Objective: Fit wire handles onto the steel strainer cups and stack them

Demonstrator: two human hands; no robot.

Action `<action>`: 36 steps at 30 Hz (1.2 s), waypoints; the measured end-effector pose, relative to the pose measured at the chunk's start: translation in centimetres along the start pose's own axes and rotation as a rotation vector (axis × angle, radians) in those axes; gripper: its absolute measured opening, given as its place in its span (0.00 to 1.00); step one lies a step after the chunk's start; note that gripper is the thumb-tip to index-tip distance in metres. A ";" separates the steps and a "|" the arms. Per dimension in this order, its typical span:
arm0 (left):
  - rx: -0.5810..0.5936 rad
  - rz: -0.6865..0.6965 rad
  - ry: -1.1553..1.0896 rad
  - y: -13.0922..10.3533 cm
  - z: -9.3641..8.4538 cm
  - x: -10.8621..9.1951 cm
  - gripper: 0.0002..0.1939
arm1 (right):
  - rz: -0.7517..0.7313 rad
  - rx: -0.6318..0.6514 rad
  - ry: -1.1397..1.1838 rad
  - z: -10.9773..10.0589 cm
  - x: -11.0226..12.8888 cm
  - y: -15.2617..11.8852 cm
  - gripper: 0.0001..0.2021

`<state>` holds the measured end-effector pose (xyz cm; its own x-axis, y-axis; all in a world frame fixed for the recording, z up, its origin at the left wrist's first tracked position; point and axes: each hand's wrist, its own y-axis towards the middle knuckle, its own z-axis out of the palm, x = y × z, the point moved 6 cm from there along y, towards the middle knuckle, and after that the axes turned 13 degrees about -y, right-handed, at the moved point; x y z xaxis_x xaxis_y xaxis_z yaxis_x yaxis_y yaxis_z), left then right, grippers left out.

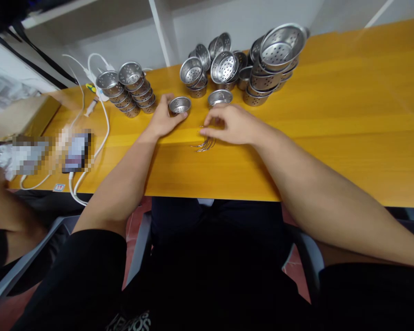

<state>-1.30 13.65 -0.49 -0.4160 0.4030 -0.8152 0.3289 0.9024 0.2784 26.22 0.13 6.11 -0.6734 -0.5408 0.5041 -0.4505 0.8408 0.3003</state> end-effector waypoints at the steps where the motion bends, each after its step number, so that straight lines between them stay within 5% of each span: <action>1: 0.005 -0.004 -0.007 0.1 0.0 0.1 0.47 | 0.037 -0.044 -0.027 -0.5 -0.4 0.0 0.21; 4: -0.004 -0.002 -0.026 0.2 -0.3 0.1 0.52 | 0.225 -0.154 -0.151 -2.0 -2.6 -0.1 0.14; 6: -0.022 0.006 -0.023 0.1 -0.5 -0.2 0.55 | 0.317 -0.113 -0.233 -2.1 -4.2 0.0 0.14; 11: -0.009 0.090 -0.002 -0.7 -0.2 -2.9 0.58 | 0.279 -0.113 -0.225 -1.3 -6.3 0.5 0.14; 17: 0.128 0.256 -0.031 -2.4 2.2 -7.4 0.64 | 0.033 -0.324 -0.058 -1.1 -2.4 0.3 0.25; 23: 0.208 0.318 -0.046 -3.3 3.4 -9.3 0.55 | -0.039 -0.221 0.038 0.8 1.6 -0.2 0.29; 36: 0.238 0.319 0.034 -3.2 2.7 -10.0 0.48 | -0.026 -0.223 0.077 -0.1 0.2 -0.2 0.31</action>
<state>4.13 6.36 5.35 -0.2875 0.6655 -0.6889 0.6318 0.6723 0.3858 26.18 -0.12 6.26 -0.6125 -0.5663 0.5514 -0.3212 0.8158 0.4810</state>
